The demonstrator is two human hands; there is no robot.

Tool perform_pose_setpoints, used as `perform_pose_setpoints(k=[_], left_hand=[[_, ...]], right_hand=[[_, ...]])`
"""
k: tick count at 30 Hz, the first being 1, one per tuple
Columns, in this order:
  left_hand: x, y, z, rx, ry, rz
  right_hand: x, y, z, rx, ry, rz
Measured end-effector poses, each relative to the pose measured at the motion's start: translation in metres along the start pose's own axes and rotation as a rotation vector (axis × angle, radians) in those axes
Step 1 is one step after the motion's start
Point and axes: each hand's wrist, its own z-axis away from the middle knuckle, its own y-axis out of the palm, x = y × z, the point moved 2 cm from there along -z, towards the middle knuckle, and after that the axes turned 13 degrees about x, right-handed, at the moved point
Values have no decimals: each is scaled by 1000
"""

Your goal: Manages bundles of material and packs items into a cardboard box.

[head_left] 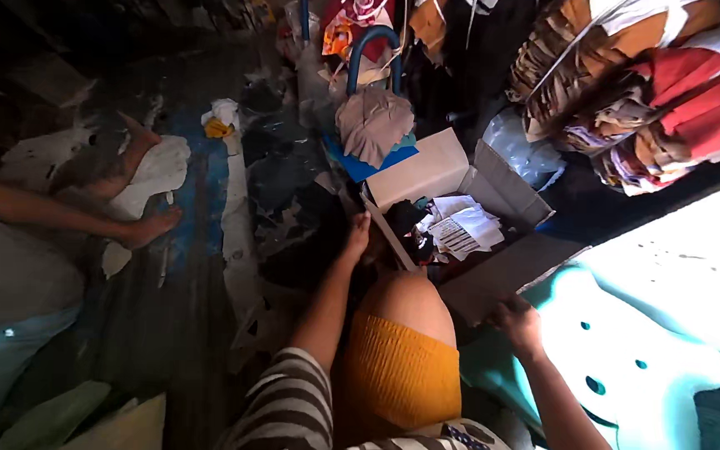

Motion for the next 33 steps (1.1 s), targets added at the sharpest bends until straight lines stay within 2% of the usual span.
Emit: perform_pose_setpoints(k=[2,5,7,10,12,15,21,23,26,29,33], left_hand=[[-11,-16,-36,-47,26,14],[-17,-29,-104,62,16,102],[-26,-28,-132,95,-22,236],[-32,-26,-157,-2,-34,436],[-29,-25,-163,-5,2,501],[-15,-28,-156,79,47,574],[22,-33,-171,25,-40,360],[27,-28,-180,86,-26,338],[27,-14,-187,90,1,334],[30,-11,-183,63,-20,350],[45,-8,-170,98,-49,343]], right_hand=[[-2,0,2,-2,-12,-63],[-1,-3,-1,47,34,-112],[2,-10,-5,145,111,-116],[20,-24,-14,303,283,-9],[27,-28,-21,347,342,46],[37,-30,-29,303,367,156],[24,-20,-28,158,343,333],[20,-18,-32,84,246,223],[28,-10,-38,10,62,-93],[22,-7,-31,-27,16,-127],[4,-7,7,-39,13,-153]])
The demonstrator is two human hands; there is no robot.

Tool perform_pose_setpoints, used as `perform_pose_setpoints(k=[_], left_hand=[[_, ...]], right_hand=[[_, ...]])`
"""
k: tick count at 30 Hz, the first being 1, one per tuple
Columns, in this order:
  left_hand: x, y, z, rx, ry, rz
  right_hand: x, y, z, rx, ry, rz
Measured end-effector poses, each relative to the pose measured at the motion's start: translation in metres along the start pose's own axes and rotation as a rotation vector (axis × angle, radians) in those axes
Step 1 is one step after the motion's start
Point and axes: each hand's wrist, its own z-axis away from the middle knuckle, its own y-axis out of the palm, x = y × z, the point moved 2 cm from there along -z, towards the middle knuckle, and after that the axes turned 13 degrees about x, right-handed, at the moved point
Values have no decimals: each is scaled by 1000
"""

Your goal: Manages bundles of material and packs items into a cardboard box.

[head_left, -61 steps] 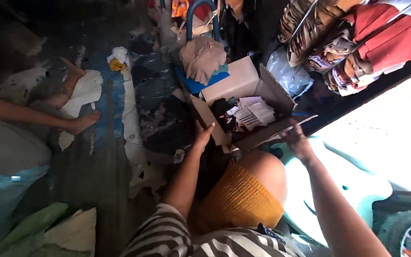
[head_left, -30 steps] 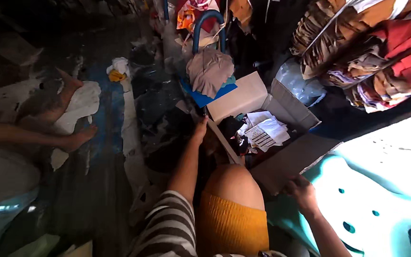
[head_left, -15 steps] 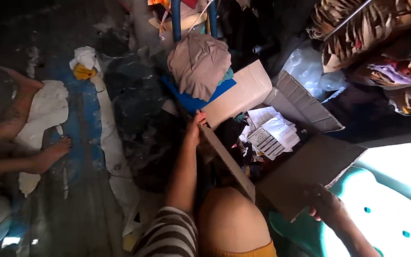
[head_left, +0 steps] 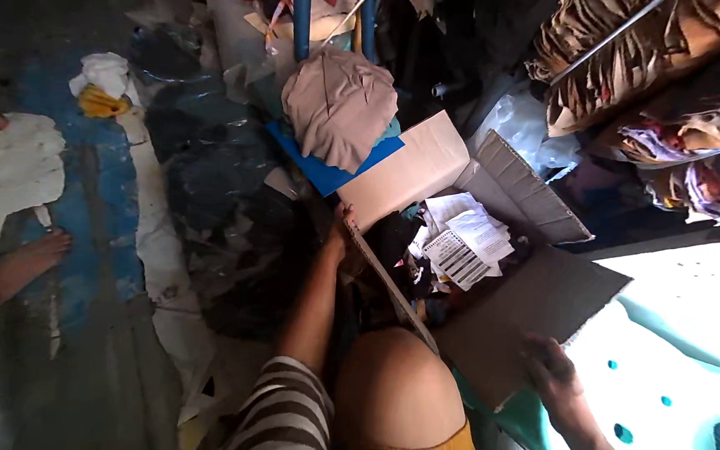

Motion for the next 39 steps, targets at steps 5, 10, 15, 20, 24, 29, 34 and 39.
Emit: perform_pose_setpoints(k=[5,10,15,20,24,29,34,39], left_hand=[[-8,12,16,77,-5,-139],[-10,17,3,75,8,-147],[-1,17,-5,28,22,-192],[12,-2,-10,5,28,-259],[-7,-9,12,-128,153,-152],[-25,-28,17,-189,177,-56],[-24,-21,-24,-15,53,31],[-34,-5,-41,-17,98,-8]], right_hand=[[-8,-1,19,-12,2,-4],[-7,2,24,-14,1,21],[-10,-3,18,-14,10,56],[-10,-8,-5,31,83,133],[15,-23,-28,168,189,316],[82,-27,-58,391,406,855],[154,24,-121,446,126,886],[177,106,-206,573,-132,396]])
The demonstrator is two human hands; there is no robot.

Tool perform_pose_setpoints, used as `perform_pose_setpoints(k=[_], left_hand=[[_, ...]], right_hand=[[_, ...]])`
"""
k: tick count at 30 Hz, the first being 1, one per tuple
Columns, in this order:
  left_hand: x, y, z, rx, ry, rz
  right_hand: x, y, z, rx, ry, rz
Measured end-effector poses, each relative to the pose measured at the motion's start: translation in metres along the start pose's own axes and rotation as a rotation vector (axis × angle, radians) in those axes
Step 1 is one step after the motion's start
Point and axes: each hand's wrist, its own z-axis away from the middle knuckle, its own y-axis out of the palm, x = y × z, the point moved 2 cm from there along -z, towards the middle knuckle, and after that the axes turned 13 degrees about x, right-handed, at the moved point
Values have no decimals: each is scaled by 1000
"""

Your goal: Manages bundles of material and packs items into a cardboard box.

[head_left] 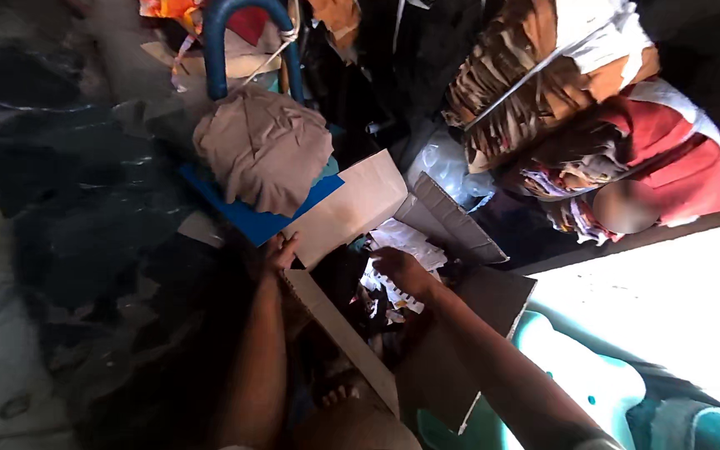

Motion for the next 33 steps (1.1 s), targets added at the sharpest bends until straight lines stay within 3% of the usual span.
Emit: perform_pose_setpoints(k=[2,5,7,9,13,16,24,30,33], left_hand=[[5,-2,-5,-5,137,39],[10,0,-10,-65,154,82],[11,1,-13,-88,123,57],[16,0,-15,-104,149,51],[7,4,-13,-118,140,88],[2,5,-13,-90,119,116],[13,-2,-12,90,199,110],[14,1,-2,132,236,10],[21,2,5,282,298,-67]], right_hand=[[14,12,-40,-15,-10,101],[33,29,-86,3,25,443],[46,34,-108,16,32,531],[56,35,-128,38,47,286],[67,36,-151,-121,-97,-781],[79,32,-161,-136,-109,-1115],[105,10,-165,-90,-122,-1027],[137,-17,-162,-76,17,-967],[146,-23,-163,-57,30,-1032]])
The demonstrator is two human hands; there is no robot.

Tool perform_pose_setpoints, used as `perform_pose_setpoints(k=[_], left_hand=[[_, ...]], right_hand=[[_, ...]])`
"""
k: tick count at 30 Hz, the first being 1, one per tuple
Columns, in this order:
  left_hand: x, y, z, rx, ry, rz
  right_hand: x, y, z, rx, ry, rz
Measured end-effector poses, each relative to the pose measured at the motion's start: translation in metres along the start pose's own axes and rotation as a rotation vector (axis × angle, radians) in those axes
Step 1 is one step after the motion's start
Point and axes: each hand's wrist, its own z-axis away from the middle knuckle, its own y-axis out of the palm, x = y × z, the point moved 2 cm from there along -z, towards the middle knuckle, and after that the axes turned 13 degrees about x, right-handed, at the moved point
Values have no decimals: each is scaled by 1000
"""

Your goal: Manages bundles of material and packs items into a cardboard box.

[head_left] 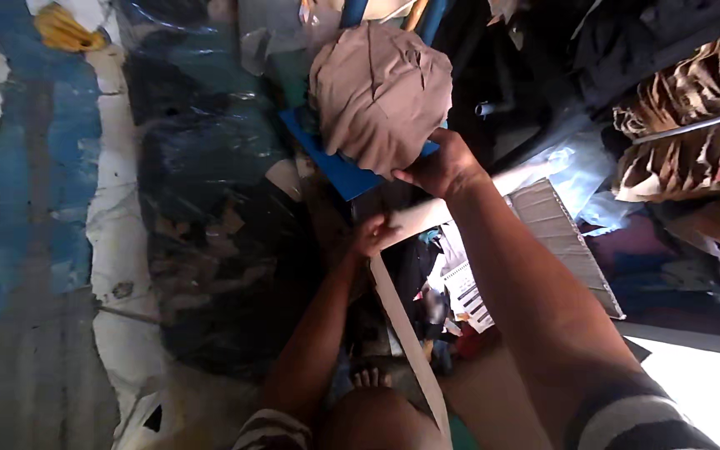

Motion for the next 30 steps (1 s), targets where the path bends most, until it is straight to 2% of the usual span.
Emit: perform_pose_setpoints(k=[3,6,8,10,11,13,16,17,19,21,23,25,27,30], left_hand=[[-25,11,12,123,-22,49],[-35,5,14,100,-119,23],[-13,-3,14,77,-177,49],[27,-12,16,132,-211,132],[42,-15,17,156,-181,148],[45,-11,15,201,-100,200],[5,4,13,269,-31,290],[-4,8,17,240,-34,308],[-22,16,30,39,-126,339],[-17,18,48,-144,-163,353],[-18,14,67,-245,-192,138],[-28,1,83,-280,-185,-35],[-50,-15,85,-338,-142,-19],[-95,-38,57,-522,-86,24]], right_hand=[[-3,4,-3,-65,47,-57],[-12,1,0,-140,60,0],[-17,-7,5,-157,81,56],[-24,-18,9,-169,128,138],[-29,-27,12,-176,144,202],[-38,-38,23,-217,122,321],[-43,-31,54,-251,9,745],[-40,-25,67,-236,-14,978],[-41,-20,86,-170,-52,1474],[-58,-36,101,-156,-143,1747],[-78,-55,122,-117,-217,1840],[-99,-67,145,-55,-206,1884],[-123,-74,163,-21,-166,1888],[-139,-78,172,2,-116,1879]])
